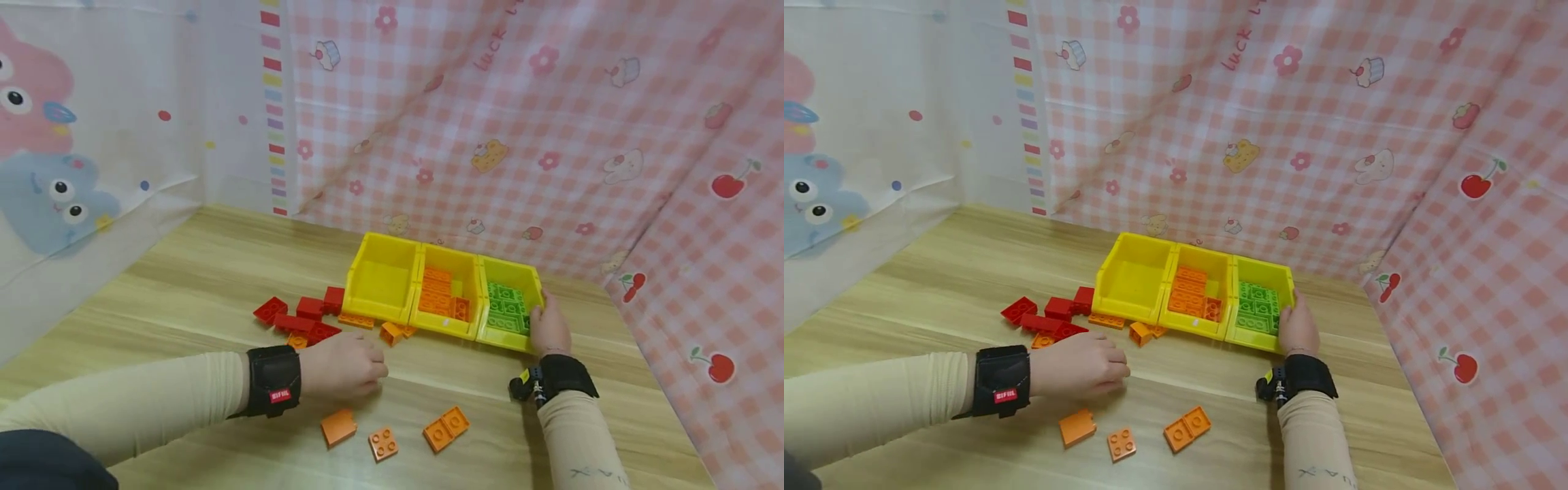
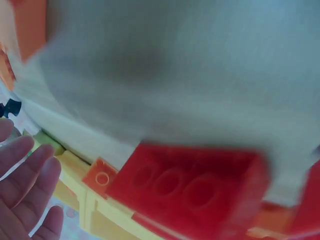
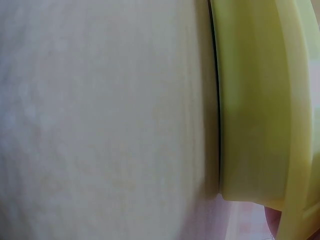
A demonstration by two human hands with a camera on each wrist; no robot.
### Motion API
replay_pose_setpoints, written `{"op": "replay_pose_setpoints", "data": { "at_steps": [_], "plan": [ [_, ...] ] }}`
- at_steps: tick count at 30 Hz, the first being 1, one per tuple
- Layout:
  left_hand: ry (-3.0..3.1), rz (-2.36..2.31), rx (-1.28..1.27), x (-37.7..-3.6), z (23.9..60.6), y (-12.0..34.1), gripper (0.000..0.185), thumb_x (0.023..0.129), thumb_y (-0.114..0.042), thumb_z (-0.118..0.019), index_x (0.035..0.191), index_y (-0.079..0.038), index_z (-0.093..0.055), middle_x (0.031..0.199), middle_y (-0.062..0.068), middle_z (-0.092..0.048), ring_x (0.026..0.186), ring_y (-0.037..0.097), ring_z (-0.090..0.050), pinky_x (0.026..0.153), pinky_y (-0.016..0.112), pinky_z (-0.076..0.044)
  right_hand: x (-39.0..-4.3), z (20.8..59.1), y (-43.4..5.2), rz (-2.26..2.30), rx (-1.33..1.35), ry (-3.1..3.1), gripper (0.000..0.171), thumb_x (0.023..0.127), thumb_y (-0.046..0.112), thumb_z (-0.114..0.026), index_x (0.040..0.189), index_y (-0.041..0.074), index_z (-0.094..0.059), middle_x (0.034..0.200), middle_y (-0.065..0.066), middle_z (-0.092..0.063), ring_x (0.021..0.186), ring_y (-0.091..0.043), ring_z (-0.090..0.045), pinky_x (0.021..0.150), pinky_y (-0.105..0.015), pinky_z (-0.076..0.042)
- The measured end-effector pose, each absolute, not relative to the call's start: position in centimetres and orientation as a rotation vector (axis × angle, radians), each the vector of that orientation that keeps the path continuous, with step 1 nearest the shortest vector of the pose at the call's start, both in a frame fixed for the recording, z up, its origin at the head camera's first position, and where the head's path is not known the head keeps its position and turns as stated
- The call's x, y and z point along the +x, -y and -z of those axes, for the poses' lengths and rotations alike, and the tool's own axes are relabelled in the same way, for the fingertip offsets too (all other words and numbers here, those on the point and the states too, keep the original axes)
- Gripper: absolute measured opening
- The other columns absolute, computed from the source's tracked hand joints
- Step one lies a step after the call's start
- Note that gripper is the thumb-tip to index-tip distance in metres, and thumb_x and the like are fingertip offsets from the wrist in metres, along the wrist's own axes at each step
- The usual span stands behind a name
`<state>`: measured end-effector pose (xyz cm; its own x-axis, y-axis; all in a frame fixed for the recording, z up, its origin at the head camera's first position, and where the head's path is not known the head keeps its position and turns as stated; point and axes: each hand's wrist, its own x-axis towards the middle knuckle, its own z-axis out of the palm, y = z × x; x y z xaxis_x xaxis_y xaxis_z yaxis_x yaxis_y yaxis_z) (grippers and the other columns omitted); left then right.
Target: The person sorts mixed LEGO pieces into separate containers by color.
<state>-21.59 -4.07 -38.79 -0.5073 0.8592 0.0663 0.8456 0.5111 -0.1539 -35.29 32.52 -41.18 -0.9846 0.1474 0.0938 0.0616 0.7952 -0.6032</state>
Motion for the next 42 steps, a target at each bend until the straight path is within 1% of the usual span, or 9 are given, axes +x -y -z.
{"op": "replay_pose_setpoints", "data": {
  "at_steps": [7,12,15,22,25,28,32,35,42],
  "plan": [
    [2.738,-0.162,-1.418,-18.3,39.5,6.1,0.021,0.088,-0.041,-0.06,0.093,-0.022,-0.067,0.074,-0.013,-0.054,0.066,0.004,-0.048,0.066,0.023,-0.041,-35.1,41.1,-32.5,-0.945,-0.166,2.863,0.051,0.101,0.015,-0.025,0.148,0.001,-0.013,0.142,-0.028,-0.032,0.126,-0.042,-0.036,0.101,-0.053,-0.027],
    [2.795,-0.186,-1.36,-16.8,39.9,6.9,0.025,0.088,-0.046,-0.058,0.084,-0.021,-0.063,0.064,-0.012,-0.043,0.057,0.005,-0.04,0.054,0.023,-0.033,-35.0,41.0,-32.2,-0.933,-0.16,2.847,0.05,0.1,0.014,-0.025,0.147,0.0,-0.015,0.139,-0.029,-0.035,0.121,-0.041,-0.04,0.099,-0.053,-0.03],
    [2.798,-0.153,-1.378,-16.5,40.2,6.7,0.025,0.086,-0.046,-0.059,0.085,-0.021,-0.062,0.062,-0.012,-0.041,0.053,0.004,-0.037,0.05,0.021,-0.03,-34.9,40.9,-32.5,-0.941,-0.178,2.842,0.05,0.1,0.014,-0.026,0.147,0.0,-0.016,0.138,-0.029,-0.036,0.121,-0.041,-0.04,0.099,-0.053,-0.03],
    [2.755,-0.152,-1.438,-17.0,40.1,5.9,0.021,0.085,-0.043,-0.062,0.089,-0.022,-0.062,0.061,-0.014,-0.042,0.05,0.002,-0.037,0.048,0.018,-0.03,-35.2,41.1,-32.4,-0.967,-0.213,2.841,0.051,0.101,0.015,-0.026,0.148,0.003,-0.015,0.141,-0.026,-0.034,0.125,-0.04,-0.038,0.1,-0.053,-0.029],
    [2.699,-0.181,-1.413,-18.1,39.2,4.9,0.022,0.086,-0.043,-0.061,0.09,-0.021,-0.062,0.063,-0.013,-0.045,0.051,0.004,-0.039,0.048,0.019,-0.032,-35.2,41.1,-32.2,-0.953,-0.193,2.829,0.05,0.1,0.014,-0.028,0.148,0.003,-0.017,0.14,-0.027,-0.035,0.124,-0.041,-0.038,0.1,-0.053,-0.029],
    [2.631,-0.158,-1.396,-20.3,37.9,3.2,0.026,0.087,-0.043,-0.06,0.096,-0.019,-0.062,0.067,-0.011,-0.049,0.054,0.005,-0.041,0.048,0.019,-0.033,-35.0,40.9,-32.2,-0.949,-0.179,2.818,0.05,0.1,0.013,-0.029,0.147,0.001,-0.018,0.141,-0.027,-0.035,0.125,-0.041,-0.037,0.1,-0.053,-0.029],
    [2.572,-0.116,-1.343,-23.9,36.3,0.1,0.028,0.088,-0.038,-0.062,0.104,-0.016,-0.061,0.078,-0.007,-0.057,0.062,0.008,-0.049,0.055,0.021,-0.04,-35.0,40.9,-32.3,-0.946,-0.162,2.81,0.049,0.1,0.013,-0.029,0.147,0.0,-0.019,0.139,-0.027,-0.036,0.124,-0.041,-0.039,0.1,-0.052,-0.03],
    [2.539,-0.105,-1.285,-26.9,35.6,-2.3,0.025,0.088,-0.032,-0.062,0.104,-0.013,-0.062,0.084,-0.002,-0.06,0.07,0.012,-0.054,0.062,0.025,-0.044,-35.0,41.0,-32.6,-0.949,-0.155,2.792,0.049,0.1,0.013,-0.03,0.146,0.0,-0.02,0.139,-0.028,-0.037,0.123,-0.041,-0.04,0.1,-0.052,-0.03],
    [2.58,-0.116,-1.154,-32.5,35.7,-5.5,0.017,0.088,-0.023,-0.063,0.099,-0.011,-0.066,0.088,0.002,-0.06,0.076,0.015,-0.057,0.067,0.027,-0.047,-35.3,41.2,-32.6,-0.958,-0.15,2.788,0.049,0.1,0.014,-0.03,0.146,0.001,-0.021,0.14,-0.026,-0.037,0.122,-0.04,-0.041,0.099,-0.052,-0.032]
  ]
}}
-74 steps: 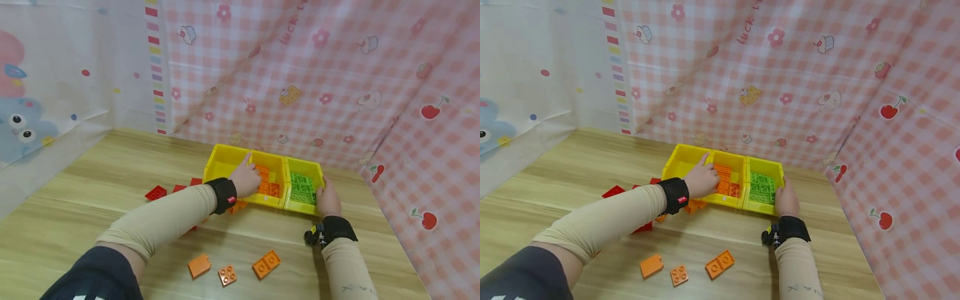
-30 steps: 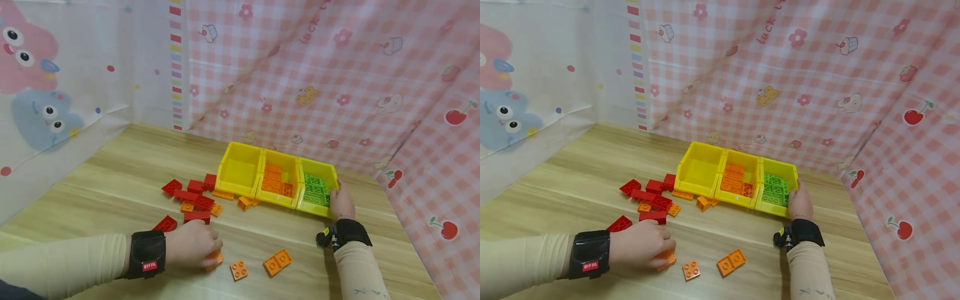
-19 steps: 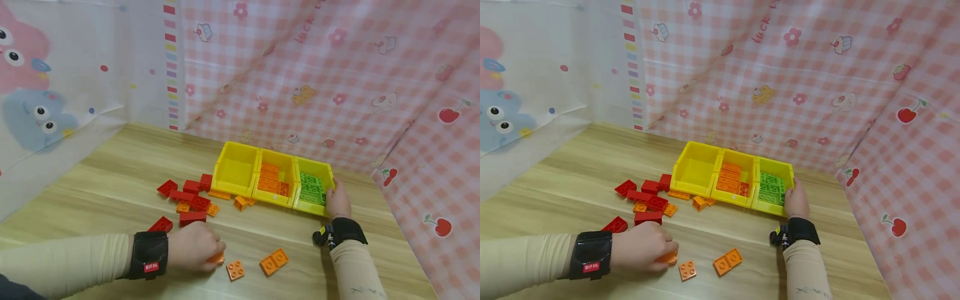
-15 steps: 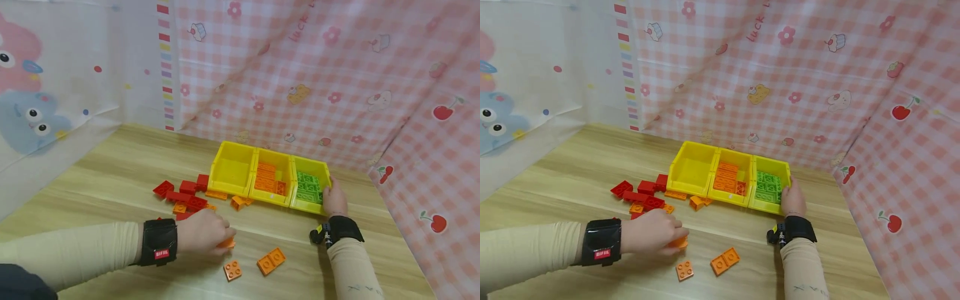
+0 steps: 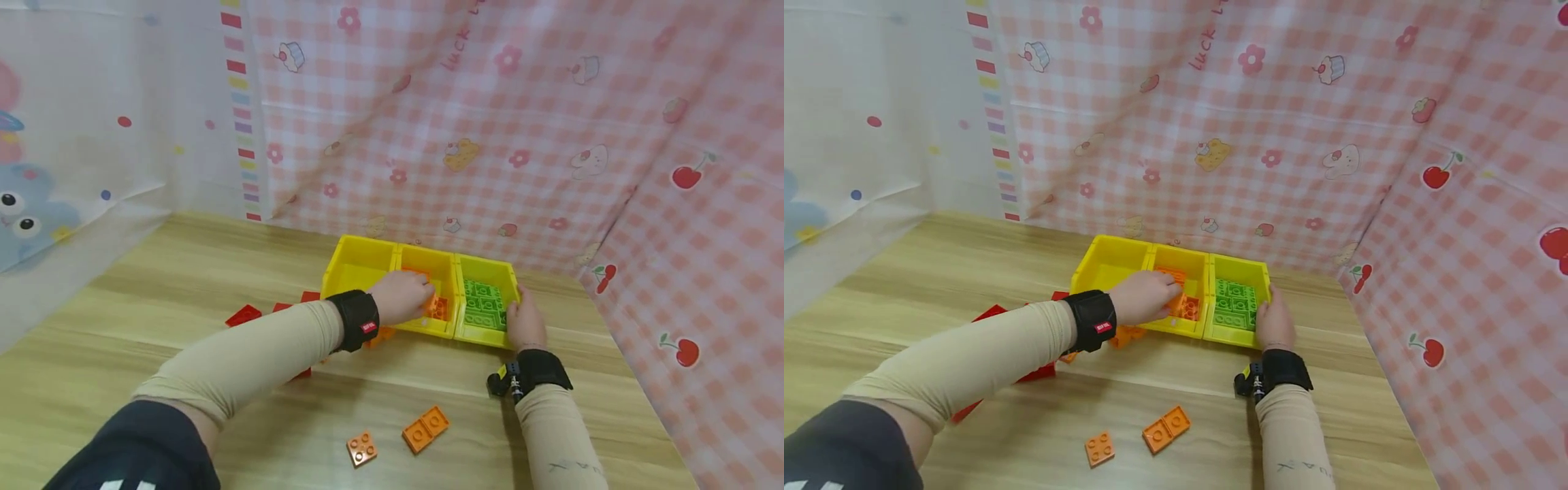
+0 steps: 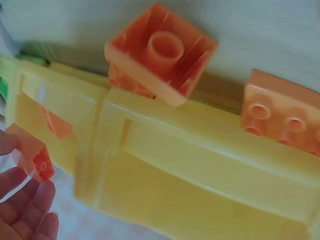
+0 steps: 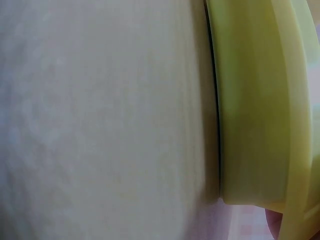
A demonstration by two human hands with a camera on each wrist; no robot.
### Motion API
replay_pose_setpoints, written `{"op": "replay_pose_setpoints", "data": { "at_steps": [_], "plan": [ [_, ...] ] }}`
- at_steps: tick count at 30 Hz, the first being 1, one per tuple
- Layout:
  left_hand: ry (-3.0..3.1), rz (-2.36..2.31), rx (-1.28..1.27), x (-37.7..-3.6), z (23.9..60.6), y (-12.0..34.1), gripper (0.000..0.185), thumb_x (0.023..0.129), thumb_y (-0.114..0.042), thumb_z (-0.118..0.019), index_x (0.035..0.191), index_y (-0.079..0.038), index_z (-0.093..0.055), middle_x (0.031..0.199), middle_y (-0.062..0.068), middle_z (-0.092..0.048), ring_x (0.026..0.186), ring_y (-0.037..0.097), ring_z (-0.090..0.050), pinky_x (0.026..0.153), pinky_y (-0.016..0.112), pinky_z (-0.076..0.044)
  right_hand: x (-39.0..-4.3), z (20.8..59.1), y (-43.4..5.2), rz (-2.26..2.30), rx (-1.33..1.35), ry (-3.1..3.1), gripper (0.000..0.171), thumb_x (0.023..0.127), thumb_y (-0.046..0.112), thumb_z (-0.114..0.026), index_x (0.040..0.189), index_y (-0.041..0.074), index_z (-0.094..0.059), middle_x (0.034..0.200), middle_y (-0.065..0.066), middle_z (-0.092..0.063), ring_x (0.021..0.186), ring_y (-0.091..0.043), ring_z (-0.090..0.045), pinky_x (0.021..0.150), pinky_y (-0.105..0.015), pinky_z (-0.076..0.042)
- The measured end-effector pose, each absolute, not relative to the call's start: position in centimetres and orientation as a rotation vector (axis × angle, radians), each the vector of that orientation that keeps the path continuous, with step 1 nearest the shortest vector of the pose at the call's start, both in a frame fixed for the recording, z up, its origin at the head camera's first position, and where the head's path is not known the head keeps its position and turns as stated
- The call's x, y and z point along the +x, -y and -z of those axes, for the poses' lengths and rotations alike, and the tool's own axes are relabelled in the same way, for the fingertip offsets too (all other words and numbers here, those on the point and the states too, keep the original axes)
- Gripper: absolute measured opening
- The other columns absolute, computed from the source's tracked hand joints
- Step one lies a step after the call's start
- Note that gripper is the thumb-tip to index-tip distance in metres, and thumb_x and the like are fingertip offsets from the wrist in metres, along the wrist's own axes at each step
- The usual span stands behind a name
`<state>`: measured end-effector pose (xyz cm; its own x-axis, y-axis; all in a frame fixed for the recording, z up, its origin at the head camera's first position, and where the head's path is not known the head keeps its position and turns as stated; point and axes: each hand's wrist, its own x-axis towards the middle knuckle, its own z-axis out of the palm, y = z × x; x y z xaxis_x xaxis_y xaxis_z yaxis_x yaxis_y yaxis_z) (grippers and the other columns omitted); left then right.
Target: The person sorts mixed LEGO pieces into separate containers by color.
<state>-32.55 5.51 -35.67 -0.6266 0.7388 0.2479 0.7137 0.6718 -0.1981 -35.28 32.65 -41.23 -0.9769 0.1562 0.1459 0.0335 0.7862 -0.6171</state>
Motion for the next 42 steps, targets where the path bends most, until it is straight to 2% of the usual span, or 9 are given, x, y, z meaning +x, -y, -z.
{"op": "replay_pose_setpoints", "data": {
  "at_steps": [4,8,12,18,21,26,31,37,42],
  "plan": [
    [2.662,-0.217,-0.981,-34.4,35.7,-5.1,0.02,0.09,-0.023,-0.06,0.106,-0.013,-0.067,0.096,0.002,-0.064,0.089,0.019,-0.06,0.087,0.036,-0.043,-35.5,41.2,-32.0,-0.973,-0.156,2.767,0.048,0.101,0.015,-0.03,0.147,0.003,-0.022,0.14,-0.024,-0.039,0.12,-0.039,-0.044,0.097,-0.051,-0.033],
    [2.726,-0.351,-0.824,-35.5,35.8,-4.5,0.024,0.094,-0.021,-0.054,0.114,-0.018,-0.066,0.108,0.0,-0.066,0.104,0.024,-0.057,0.105,0.05,-0.022,-35.7,41.0,-31.6,-0.98,-0.146,2.766,0.048,0.101,0.015,-0.029,0.147,0.004,-0.021,0.141,-0.023,-0.037,0.122,-0.038,-0.042,0.098,-0.051,-0.032],
    [2.761,-0.401,-0.772,-35.9,36.2,-4.3,0.023,0.094,-0.017,-0.053,0.11,-0.021,-0.069,0.105,-0.002,-0.067,0.104,0.024,-0.056,0.108,0.053,-0.012,-35.7,41.0,-31.5,-0.986,-0.133,2.77,0.048,0.101,0.015,-0.029,0.147,0.004,-0.02,0.142,-0.023,-0.036,0.124,-0.038,-0.04,0.1,-0.051,-0.031],
    [2.753,-0.426,-0.766,-35.7,36.7,-4.5,0.02,0.091,-0.012,-0.057,0.086,-0.023,-0.073,0.084,-0.005,-0.068,0.098,0.023,-0.054,0.107,0.056,-0.005,-35.6,41.2,-31.6,-0.998,-0.139,2.774,0.048,0.101,0.015,-0.029,0.147,0.004,-0.02,0.142,-0.023,-0.036,0.124,-0.038,-0.04,0.1,-0.051,-0.031],
    [2.755,-0.44,-0.778,-35.7,37.2,-4.5,0.021,0.092,-0.013,-0.056,0.086,-0.024,-0.073,0.083,-0.006,-0.069,0.103,0.024,-0.052,0.107,0.057,-0.002,-35.5,41.2,-31.6,-1.011,-0.149,2.775,0.048,0.101,0.015,-0.029,0.147,0.003,-0.02,0.142,-0.024,-0.036,0.124,-0.038,-0.04,0.1,-0.051,-0.03],
    [2.766,-0.401,-0.804,-35.6,37.7,-4.2,0.019,0.094,-0.021,-0.054,0.097,-0.025,-0.072,0.097,-0.005,-0.069,0.118,0.024,-0.047,0.107,0.056,-0.005,-35.4,41.3,-31.8,-1.013,-0.152,2.786,0.048,0.101,0.015,-0.029,0.147,0.003,-0.02,0.141,-0.025,-0.036,0.124,-0.039,-0.039,0.1,-0.051,-0.03],
    [2.626,-0.317,-0.944,-34.0,38.0,-3.1,0.018,0.091,-0.028,-0.058,0.102,-0.022,-0.071,0.106,-0.001,-0.064,0.11,0.021,-0.053,0.106,0.055,-0.014,-35.4,41.5,-32.4,-0.999,-0.167,2.796,0.049,0.101,0.016,-0.028,0.148,0.004,-0.019,0.142,-0.024,-0.035,0.125,-0.039,-0.038,0.101,-0.051,-0.029],
    [2.409,-0.345,-1.221,-28.8,38.5,-0.8,0.016,0.086,-0.025,-0.064,0.1,-0.019,-0.069,0.113,0.002,-0.061,0.109,0.021,-0.053,0.103,0.054,-0.024,-35.3,41.3,-32.5,-1.005,-0.172,2.801,0.05,0.101,0.016,-0.028,0.148,0.004,-0.017,0.142,-0.024,-0.034,0.126,-0.039,-0.037,0.102,-0.051,-0.028],
    [2.333,-0.385,-1.519,-23.6,38.5,0.8,0.016,0.088,-0.03,-0.063,0.099,-0.02,-0.067,0.102,-0.004,-0.062,0.099,0.016,-0.056,0.102,0.05,-0.029,-35.2,41.4,-32.5,-1.01,-0.182,2.805,0.051,0.101,0.016,-0.027,0.149,0.005,-0.015,0.143,-0.025,-0.033,0.127,-0.039,-0.036,0.102,-0.051,-0.028]
  ]
}}
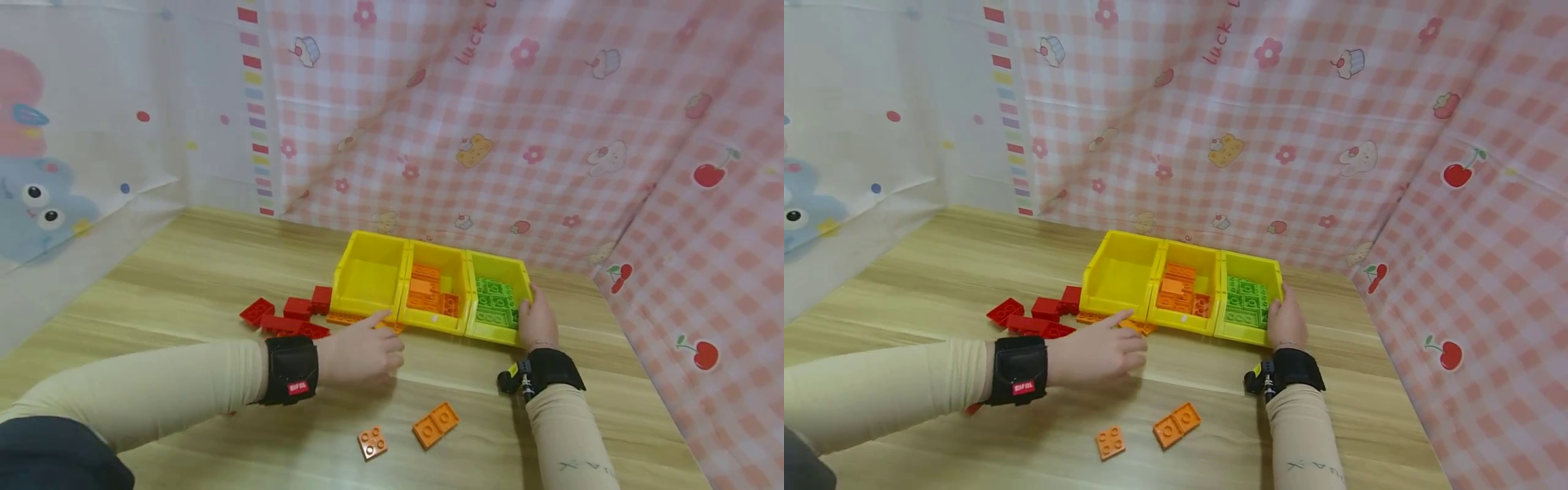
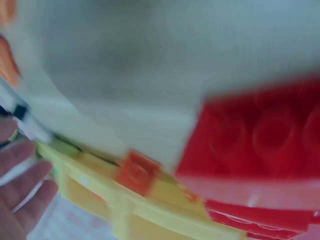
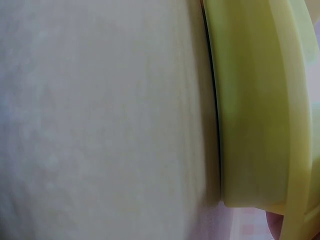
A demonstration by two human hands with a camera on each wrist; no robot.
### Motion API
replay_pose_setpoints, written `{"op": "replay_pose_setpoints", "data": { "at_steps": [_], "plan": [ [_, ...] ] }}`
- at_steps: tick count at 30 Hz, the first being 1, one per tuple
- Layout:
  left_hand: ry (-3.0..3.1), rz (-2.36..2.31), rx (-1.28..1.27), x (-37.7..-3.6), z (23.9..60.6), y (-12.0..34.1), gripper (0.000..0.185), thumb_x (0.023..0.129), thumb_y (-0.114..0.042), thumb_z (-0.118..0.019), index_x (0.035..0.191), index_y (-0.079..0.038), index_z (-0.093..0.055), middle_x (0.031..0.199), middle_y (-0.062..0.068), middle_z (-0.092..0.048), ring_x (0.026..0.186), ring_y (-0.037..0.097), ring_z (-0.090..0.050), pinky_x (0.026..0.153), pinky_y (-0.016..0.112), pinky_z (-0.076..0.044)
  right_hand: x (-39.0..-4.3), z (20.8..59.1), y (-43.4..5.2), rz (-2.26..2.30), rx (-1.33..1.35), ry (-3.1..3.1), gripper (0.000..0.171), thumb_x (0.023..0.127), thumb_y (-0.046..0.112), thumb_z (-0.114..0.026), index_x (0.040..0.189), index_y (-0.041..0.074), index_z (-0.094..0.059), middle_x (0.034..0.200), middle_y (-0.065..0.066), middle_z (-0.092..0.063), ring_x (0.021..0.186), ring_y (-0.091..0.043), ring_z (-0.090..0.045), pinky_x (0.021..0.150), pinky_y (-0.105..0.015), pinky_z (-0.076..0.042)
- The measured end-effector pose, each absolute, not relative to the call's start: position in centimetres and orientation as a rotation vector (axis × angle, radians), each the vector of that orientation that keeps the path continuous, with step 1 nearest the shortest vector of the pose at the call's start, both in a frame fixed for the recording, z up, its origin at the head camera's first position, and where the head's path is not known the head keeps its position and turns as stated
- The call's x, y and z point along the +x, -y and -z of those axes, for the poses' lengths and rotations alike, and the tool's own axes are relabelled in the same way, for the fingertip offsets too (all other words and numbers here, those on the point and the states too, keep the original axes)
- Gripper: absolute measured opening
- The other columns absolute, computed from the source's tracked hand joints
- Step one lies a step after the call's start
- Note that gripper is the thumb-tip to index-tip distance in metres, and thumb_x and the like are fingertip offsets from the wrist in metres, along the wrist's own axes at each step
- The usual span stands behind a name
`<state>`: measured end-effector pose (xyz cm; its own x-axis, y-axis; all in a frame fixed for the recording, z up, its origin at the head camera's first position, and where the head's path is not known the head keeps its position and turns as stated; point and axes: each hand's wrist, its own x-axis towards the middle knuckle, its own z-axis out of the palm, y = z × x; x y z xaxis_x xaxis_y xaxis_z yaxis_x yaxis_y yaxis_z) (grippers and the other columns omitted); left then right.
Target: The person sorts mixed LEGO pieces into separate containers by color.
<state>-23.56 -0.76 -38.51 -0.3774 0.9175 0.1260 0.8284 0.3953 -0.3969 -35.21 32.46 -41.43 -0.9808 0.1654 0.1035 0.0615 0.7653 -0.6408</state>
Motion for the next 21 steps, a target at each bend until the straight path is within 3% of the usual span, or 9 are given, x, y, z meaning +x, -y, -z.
{"op": "replay_pose_setpoints", "data": {
  "at_steps": [9,16,21],
  "plan": [
    [2.251,-0.375,-1.901,-18.0,39.9,2.2,0.028,0.088,-0.032,-0.063,0.115,-0.026,-0.063,0.109,-0.011,-0.06,0.099,0.005,-0.055,0.096,0.035,-0.04,-35.1,41.5,-32.7,-1.027,-0.19,2.804,0.051,0.101,0.017,-0.026,0.149,0.004,-0.014,0.144,-0.025,-0.031,0.127,-0.039,-0.036,0.101,-0.052,-0.028],
    [2.243,-0.386,-1.921,-17.7,40.5,1.8,0.026,0.09,-0.031,-0.061,0.115,-0.026,-0.063,0.104,-0.012,-0.06,0.095,0.003,-0.056,0.095,0.032,-0.039,-35.2,41.7,-32.9,-1.005,-0.205,2.799,0.05,0.101,0.016,-0.027,0.148,0.003,-0.016,0.142,-0.026,-0.033,0.126,-0.04,-0.036,0.101,-0.052,-0.028],
    [2.287,-0.359,-1.914,-18.5,40.5,1.4,0.021,0.089,-0.032,-0.062,0.108,-0.024,-0.065,0.098,-0.012,-0.059,0.094,0.003,-0.055,0.099,0.039,-0.036,-35.1,41.3,-32.2,-1.019,-0.209,2.795,0.05,0.101,0.015,-0.028,0.148,0.004,-0.017,0.142,-0.026,-0.034,0.126,-0.039,-0.037,0.101,-0.052,-0.029]
  ]
}}
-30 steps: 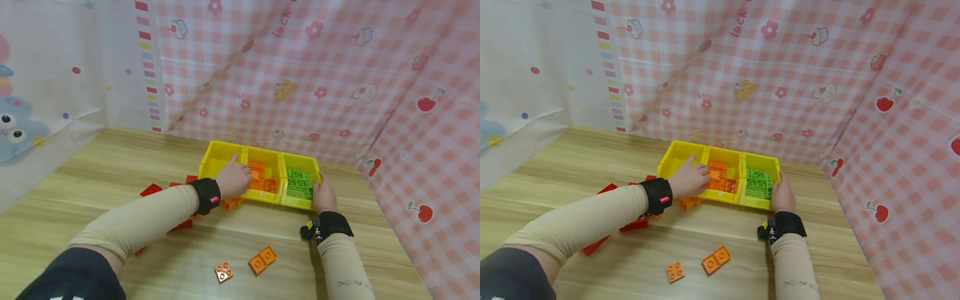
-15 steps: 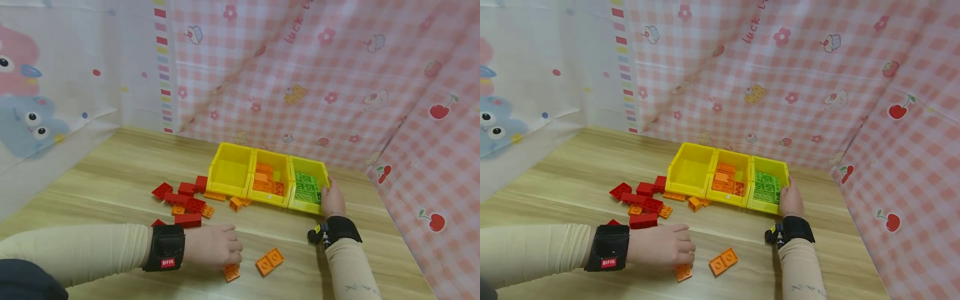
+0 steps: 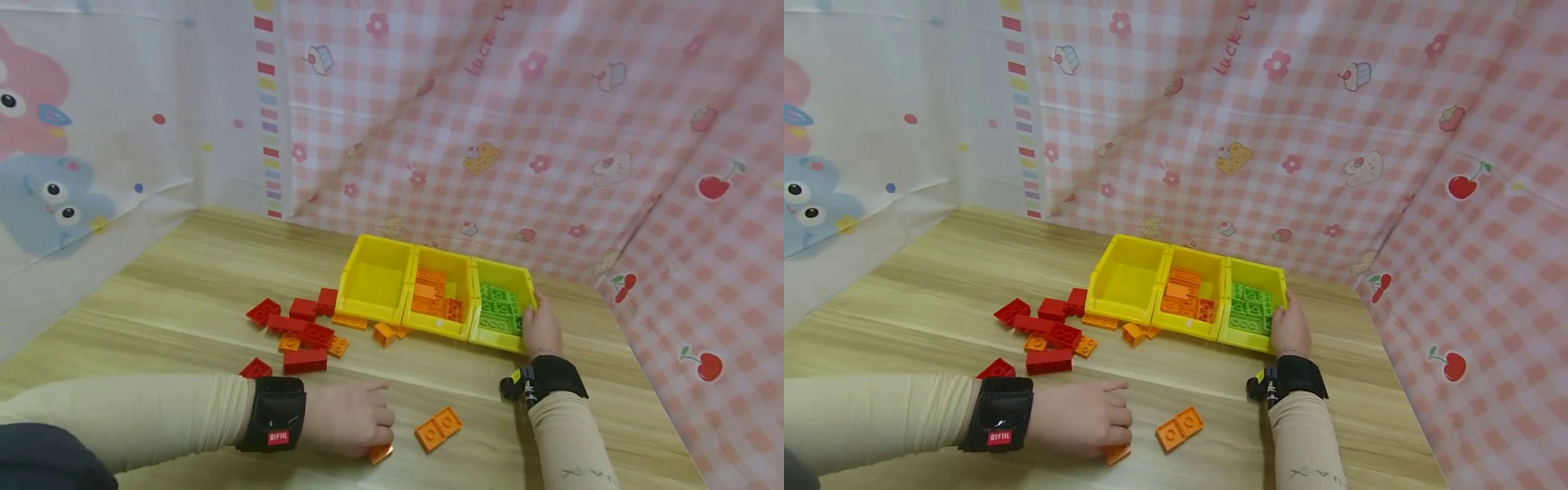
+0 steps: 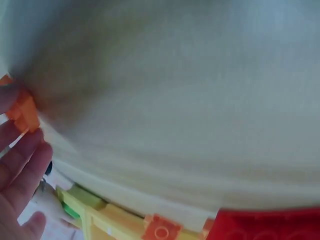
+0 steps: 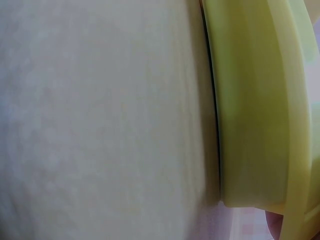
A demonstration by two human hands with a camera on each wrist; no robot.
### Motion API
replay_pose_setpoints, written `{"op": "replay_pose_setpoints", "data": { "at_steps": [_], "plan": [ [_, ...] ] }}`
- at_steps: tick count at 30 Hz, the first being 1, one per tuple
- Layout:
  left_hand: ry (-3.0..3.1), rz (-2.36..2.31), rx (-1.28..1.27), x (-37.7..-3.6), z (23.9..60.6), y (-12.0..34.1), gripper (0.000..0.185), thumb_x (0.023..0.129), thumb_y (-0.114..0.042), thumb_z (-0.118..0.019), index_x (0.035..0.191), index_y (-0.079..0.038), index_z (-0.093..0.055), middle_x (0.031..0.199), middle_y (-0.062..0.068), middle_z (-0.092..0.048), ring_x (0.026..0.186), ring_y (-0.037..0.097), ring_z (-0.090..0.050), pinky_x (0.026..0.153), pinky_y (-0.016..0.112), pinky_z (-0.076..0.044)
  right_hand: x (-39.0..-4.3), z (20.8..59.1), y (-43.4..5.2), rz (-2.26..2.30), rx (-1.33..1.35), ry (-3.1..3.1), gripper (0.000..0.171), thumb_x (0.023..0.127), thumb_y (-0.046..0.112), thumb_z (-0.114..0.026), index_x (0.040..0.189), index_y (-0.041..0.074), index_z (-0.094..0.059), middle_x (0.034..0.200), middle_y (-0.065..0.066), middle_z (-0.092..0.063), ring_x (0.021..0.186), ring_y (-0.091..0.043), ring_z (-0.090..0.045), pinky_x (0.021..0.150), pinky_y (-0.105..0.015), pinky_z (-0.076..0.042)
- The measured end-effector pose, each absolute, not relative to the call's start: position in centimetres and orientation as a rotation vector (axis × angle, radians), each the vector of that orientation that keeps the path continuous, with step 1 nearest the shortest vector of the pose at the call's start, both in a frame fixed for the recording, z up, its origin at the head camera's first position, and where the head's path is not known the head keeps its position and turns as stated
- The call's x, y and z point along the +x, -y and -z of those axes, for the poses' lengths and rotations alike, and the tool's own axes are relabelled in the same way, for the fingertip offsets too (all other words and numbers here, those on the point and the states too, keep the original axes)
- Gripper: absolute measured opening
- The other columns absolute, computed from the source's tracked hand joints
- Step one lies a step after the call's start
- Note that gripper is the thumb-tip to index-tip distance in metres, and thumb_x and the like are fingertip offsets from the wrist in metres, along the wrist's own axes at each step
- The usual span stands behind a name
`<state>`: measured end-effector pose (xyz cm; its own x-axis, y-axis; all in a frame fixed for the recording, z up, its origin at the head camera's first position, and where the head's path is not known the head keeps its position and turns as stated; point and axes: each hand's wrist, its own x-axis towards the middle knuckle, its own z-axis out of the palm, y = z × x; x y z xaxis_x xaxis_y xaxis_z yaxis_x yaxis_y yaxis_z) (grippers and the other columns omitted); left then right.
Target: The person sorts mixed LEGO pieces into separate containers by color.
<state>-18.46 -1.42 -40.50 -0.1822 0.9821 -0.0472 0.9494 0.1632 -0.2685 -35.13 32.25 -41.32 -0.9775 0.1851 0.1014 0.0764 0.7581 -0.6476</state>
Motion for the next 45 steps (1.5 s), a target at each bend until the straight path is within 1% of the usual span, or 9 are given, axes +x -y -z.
{"op": "replay_pose_setpoints", "data": {
  "at_steps": [3,9,13,16,21,26,30,38,45],
  "plan": [
    [2.316,-0.361,-1.831,-19.8,39.9,0.7,0.024,0.088,-0.036,-0.062,0.108,-0.023,-0.064,0.097,-0.01,-0.059,0.095,0.006,-0.056,0.101,0.045,-0.032,-35.2,41.4,-32.2,-1.032,-0.216,2.789,0.05,0.101,0.016,-0.028,0.148,0.005,-0.017,0.142,-0.025,-0.034,0.126,-0.039,-0.037,0.101,-0.052,-0.029],
    [2.423,-0.293,-1.492,-24.3,37.8,-1.5,0.03,0.086,-0.039,-0.065,0.107,-0.019,-0.066,0.096,-0.005,-0.062,0.094,0.013,-0.058,0.101,0.045,-0.032,-35.3,41.5,-32.3,-1.041,-0.21,2.782,0.049,0.101,0.016,-0.028,0.148,0.005,-0.018,0.141,-0.025,-0.036,0.122,-0.037,-0.04,0.099,-0.051,-0.031],
    [2.45,-0.263,-1.257,-27.7,37.4,-3.3,0.028,0.085,-0.036,-0.066,0.106,-0.017,-0.066,0.096,-0.002,-0.063,0.09,0.016,-0.059,0.09,0.038,-0.038,-35.2,41.5,-32.2,-1.042,-0.215,2.77,0.049,0.101,0.016,-0.028,0.148,0.005,-0.019,0.14,-0.024,-0.037,0.12,-0.037,-0.042,0.099,-0.051,-0.031],
    [2.472,-0.269,-1.111,-29.7,37.6,-4.5,0.026,0.085,-0.036,-0.065,0.102,-0.017,-0.067,0.095,-0.002,-0.064,0.087,0.016,-0.059,0.078,0.032,-0.037,-35.0,41.5,-32.1,-1.035,-0.194,2.763,0.048,0.101,0.015,-0.029,0.147,0.003,-0.02,0.141,-0.025,-0.036,0.122,-0.038,-0.041,0.099,-0.051,-0.031],
    [2.554,-0.271,-0.965,-31.6,38.0,-5.7,0.027,0.086,-0.038,-0.064,0.104,-0.018,-0.068,0.098,-0.002,-0.065,0.087,0.015,-0.059,0.074,0.03,-0.035,-34.9,41.7,-32.0,-1.038,-0.187,2.767,0.048,0.101,0.014,-0.029,0.147,0.002,-0.02,0.142,-0.025,-0.034,0.125,-0.039,-0.039,0.1,-0.051,-0.03],
    [2.62,-0.222,-0.887,-32.7,38.5,-6.2,0.018,0.089,-0.03,-0.06,0.101,-0.019,-0.069,0.093,-0.003,-0.065,0.081,0.014,-0.059,0.07,0.029,-0.034,-35.0,41.6,-32.0,-1.048,-0.217,2.768,0.049,0.101,0.015,-0.028,0.148,0.005,-0.019,0.143,-0.023,-0.034,0.126,-0.037,-0.038,0.102,-0.05,-0.028],
    [2.657,-0.185,-0.857,-33.2,38.8,-6.3,0.018,0.09,-0.032,-0.06,0.098,-0.019,-0.069,0.089,-0.004,-0.064,0.076,0.013,-0.056,0.068,0.029,-0.032,-35.2,41.5,-32.3,-1.048,-0.221,2.766,0.049,0.101,0.016,-0.028,0.148,0.006,-0.018,0.143,-0.023,-0.034,0.125,-0.036,-0.039,0.102,-0.05,-0.029],
    [2.625,-0.154,-0.892,-33.0,39.1,-5.9,0.018,0.088,-0.035,-0.062,0.084,-0.019,-0.07,0.078,-0.005,-0.061,0.068,0.011,-0.052,0.065,0.029,-0.027,-35.3,41.7,-32.3,-1.045,-0.216,2.766,0.049,0.101,0.015,-0.028,0.148,0.005,-0.019,0.143,-0.022,-0.034,0.126,-0.036,-0.038,0.102,-0.05,-0.028],
    [2.498,-0.191,-0.979,-31.5,39.6,-5.9,0.019,0.088,-0.034,-0.061,0.093,-0.019,-0.071,0.088,-0.005,-0.063,0.078,0.012,-0.056,0.068,0.029,-0.032,-35.3,41.5,-32.3,-1.084,-0.241,2.776,0.05,0.102,0.018,-0.026,0.149,0.008,-0.016,0.144,-0.022,-0.033,0.125,-0.035,-0.038,0.102,-0.05,-0.028]
  ]
}}
